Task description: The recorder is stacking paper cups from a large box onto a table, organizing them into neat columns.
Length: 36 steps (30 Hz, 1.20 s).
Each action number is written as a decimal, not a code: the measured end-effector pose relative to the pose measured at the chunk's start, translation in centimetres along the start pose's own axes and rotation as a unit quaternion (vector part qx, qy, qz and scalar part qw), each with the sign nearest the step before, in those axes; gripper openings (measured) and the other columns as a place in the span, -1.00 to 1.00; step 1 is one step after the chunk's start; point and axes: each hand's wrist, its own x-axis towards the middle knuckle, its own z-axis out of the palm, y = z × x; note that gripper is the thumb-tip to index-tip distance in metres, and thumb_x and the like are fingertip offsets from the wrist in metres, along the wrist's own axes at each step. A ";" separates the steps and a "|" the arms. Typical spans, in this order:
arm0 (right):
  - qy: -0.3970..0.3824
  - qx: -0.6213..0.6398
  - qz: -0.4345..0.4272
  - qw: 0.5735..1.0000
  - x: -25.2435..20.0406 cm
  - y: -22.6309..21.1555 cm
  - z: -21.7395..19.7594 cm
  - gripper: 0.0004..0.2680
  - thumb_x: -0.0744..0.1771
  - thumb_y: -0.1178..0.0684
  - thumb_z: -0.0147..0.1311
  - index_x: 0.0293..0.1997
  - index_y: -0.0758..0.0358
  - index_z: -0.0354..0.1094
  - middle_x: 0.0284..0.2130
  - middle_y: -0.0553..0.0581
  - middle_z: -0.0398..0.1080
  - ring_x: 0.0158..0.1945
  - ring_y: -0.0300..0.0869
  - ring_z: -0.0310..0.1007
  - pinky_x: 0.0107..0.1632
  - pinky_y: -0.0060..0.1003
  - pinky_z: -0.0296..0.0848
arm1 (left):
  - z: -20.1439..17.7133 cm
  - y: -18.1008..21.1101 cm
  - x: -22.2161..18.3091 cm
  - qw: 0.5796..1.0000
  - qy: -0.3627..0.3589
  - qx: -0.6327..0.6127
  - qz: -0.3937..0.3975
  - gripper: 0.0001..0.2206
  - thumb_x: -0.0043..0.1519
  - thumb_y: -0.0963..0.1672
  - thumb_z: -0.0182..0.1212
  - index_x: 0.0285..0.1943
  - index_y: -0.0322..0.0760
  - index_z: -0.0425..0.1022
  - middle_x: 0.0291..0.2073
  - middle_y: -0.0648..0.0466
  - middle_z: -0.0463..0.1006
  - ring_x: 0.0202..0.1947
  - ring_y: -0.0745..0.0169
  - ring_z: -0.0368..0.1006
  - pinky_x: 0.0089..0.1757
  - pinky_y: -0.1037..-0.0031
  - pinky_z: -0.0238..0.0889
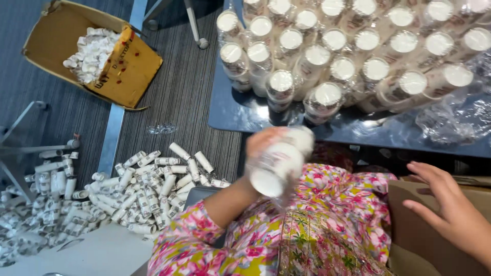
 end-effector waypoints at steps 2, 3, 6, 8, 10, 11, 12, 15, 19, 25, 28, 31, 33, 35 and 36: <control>-0.042 0.064 0.164 0.983 -1.6 3.9 0.6 -0.46 0.23 0.08 0.22 0.42 0.20 0.23 0.42 0.24 0.16 0.32 0.02 0.33 0.20 -0.10 0.42 | -4.3 -1.3 -1.7 0.975 0.118 0.175 -0.066 -0.38 0.12 -0.18 0.48 0.33 -0.30 0.21 0.22 -0.17 0.29 0.28 -0.15 0.34 0.25 0.15 0.30; -0.045 0.065 0.163 0.983 -1.7 5.2 0.8 -0.46 0.23 0.08 0.22 0.42 0.20 0.23 0.42 0.24 0.16 0.32 0.02 0.33 0.20 -0.10 0.42 | -5.7 -1.9 -2.1 0.975 0.119 0.177 -0.069 -0.38 0.12 -0.18 0.48 0.33 -0.30 0.21 0.22 -0.17 0.29 0.28 -0.15 0.34 0.25 0.15 0.30; -0.016 -0.071 0.088 0.993 -2.5 8.7 1.5 -0.51 0.23 0.12 0.20 0.34 0.20 0.26 0.31 0.15 0.26 0.37 -0.03 0.30 0.35 -0.08 0.35 | -8.3 -3.8 -2.7 0.902 0.229 0.340 -0.135 -0.40 0.12 -0.24 0.51 0.31 -0.35 0.25 0.23 -0.14 0.24 0.26 -0.15 0.35 0.22 0.17 0.35; 0.001 0.112 0.181 0.977 -3.2 10.5 2.2 -0.52 0.27 0.15 0.10 0.40 0.22 0.19 0.38 0.17 0.22 0.28 -0.08 0.39 0.27 -0.13 0.42 | -8.8 -4.7 -2.0 0.892 0.205 0.343 -0.210 -0.26 0.07 -0.20 0.54 0.36 -0.42 0.11 0.31 -0.22 0.14 0.25 -0.13 0.32 0.10 0.24 0.41; -0.005 0.129 0.200 0.971 -3.3 9.5 2.4 -0.53 0.27 0.16 0.10 0.39 0.22 0.21 0.35 0.17 0.21 0.28 -0.05 0.39 0.24 -0.11 0.44 | -8.5 -6.0 -1.7 0.895 0.211 0.322 -0.226 -0.31 0.10 -0.20 0.55 0.34 -0.35 0.15 0.33 -0.18 0.17 0.28 -0.10 0.33 0.11 0.28 0.46; -0.010 0.146 0.218 0.965 -3.4 9.1 2.5 -0.54 0.27 0.17 0.10 0.37 0.21 0.23 0.32 0.18 0.21 0.27 -0.02 0.39 0.22 -0.09 0.45 | -8.3 -6.7 -1.4 0.897 0.218 0.301 -0.240 -0.35 0.13 -0.20 0.55 0.33 -0.27 0.19 0.34 -0.14 0.19 0.31 -0.08 0.34 0.12 0.32 0.52; -0.006 0.146 0.219 0.965 -3.2 9.0 2.5 -0.54 0.27 0.17 0.10 0.37 0.21 0.23 0.32 0.18 0.21 0.27 -0.02 0.39 0.22 -0.09 0.45 | -8.4 -7.0 -1.2 0.898 0.216 0.300 -0.238 -0.35 0.13 -0.20 0.55 0.33 -0.27 0.19 0.34 -0.14 0.19 0.31 -0.08 0.34 0.12 0.32 0.52; -0.040 0.117 0.243 0.962 -2.9 8.7 2.3 -0.54 0.26 0.14 0.17 0.34 0.18 0.25 0.31 0.12 0.25 0.22 -0.04 0.45 0.18 -0.11 0.49 | -8.4 -7.3 -0.3 0.893 0.225 0.311 -0.234 -0.27 0.06 -0.17 0.63 0.31 -0.30 0.15 0.36 -0.14 0.15 0.33 -0.09 0.29 0.13 0.29 0.51; -0.040 0.139 0.244 0.959 -3.1 8.6 1.9 -0.54 0.25 0.17 0.14 0.34 0.18 0.25 0.32 0.14 0.22 0.25 -0.03 0.42 0.19 -0.11 0.48 | -9.1 -8.2 -0.3 0.927 0.240 0.211 -0.197 -0.11 0.16 0.12 0.33 0.54 -0.32 -0.11 0.52 -0.16 -0.04 0.50 -0.12 0.00 0.34 0.15 0.07; -0.047 0.158 0.242 0.956 -3.9 11.3 2.7 -0.53 0.25 0.14 0.17 0.34 0.16 0.25 0.31 0.11 0.25 0.23 -0.05 0.44 0.19 -0.12 0.50 | -9.4 -12.0 2.2 0.938 0.313 -0.048 -0.144 -0.11 0.40 0.27 -0.14 0.67 -0.35 -0.27 0.62 -0.21 -0.09 0.63 -0.13 -0.14 0.50 0.13 -0.28; -0.049 0.163 0.252 0.953 -4.0 10.6 2.5 -0.53 0.24 0.13 0.18 0.33 0.15 0.25 0.29 0.11 0.25 0.24 -0.06 0.44 0.19 -0.12 0.49 | -8.7 -12.5 3.9 0.933 0.332 -0.076 -0.116 -0.12 0.40 0.26 -0.15 0.67 -0.38 -0.22 0.59 -0.23 -0.01 0.58 -0.14 -0.01 0.48 0.13 -0.14; -0.057 0.179 0.280 0.941 -4.1 9.9 2.2 -0.53 0.24 0.15 0.19 0.33 0.13 0.26 0.27 0.10 0.26 0.25 -0.05 0.42 0.19 -0.10 0.49 | -8.0 -13.0 4.5 0.931 0.342 -0.078 -0.104 -0.14 0.40 0.26 -0.16 0.64 -0.42 -0.15 0.55 -0.24 0.05 0.54 -0.10 0.07 0.45 0.14 -0.05; -0.064 0.194 0.285 0.936 -3.9 10.2 2.5 -0.53 0.24 0.15 0.20 0.32 0.13 0.27 0.28 0.09 0.26 0.26 -0.05 0.41 0.19 -0.08 0.48 | -8.2 -13.0 4.6 0.928 0.352 -0.065 -0.106 -0.14 0.40 0.27 -0.17 0.62 -0.44 -0.11 0.54 -0.22 0.07 0.52 -0.08 0.09 0.44 0.14 -0.02; -0.095 0.174 0.293 0.935 -4.0 10.9 2.7 -0.53 0.25 0.14 0.21 0.34 0.10 0.24 0.27 0.07 0.27 0.27 -0.06 0.42 0.21 -0.09 0.49 | -8.2 -13.1 4.6 0.935 0.336 -0.066 -0.093 -0.15 0.41 0.27 -0.17 0.60 -0.48 -0.01 0.47 -0.22 0.20 0.48 -0.07 0.17 0.43 0.14 0.02; -0.096 0.174 0.291 0.936 -4.1 11.2 2.9 -0.53 0.25 0.14 0.21 0.34 0.10 0.24 0.27 0.07 0.27 0.27 -0.06 0.42 0.21 -0.09 0.49 | -8.2 -13.1 4.5 0.935 0.338 -0.064 -0.092 -0.15 0.41 0.27 -0.17 0.60 -0.48 -0.01 0.47 -0.22 0.20 0.48 -0.07 0.17 0.43 0.14 0.02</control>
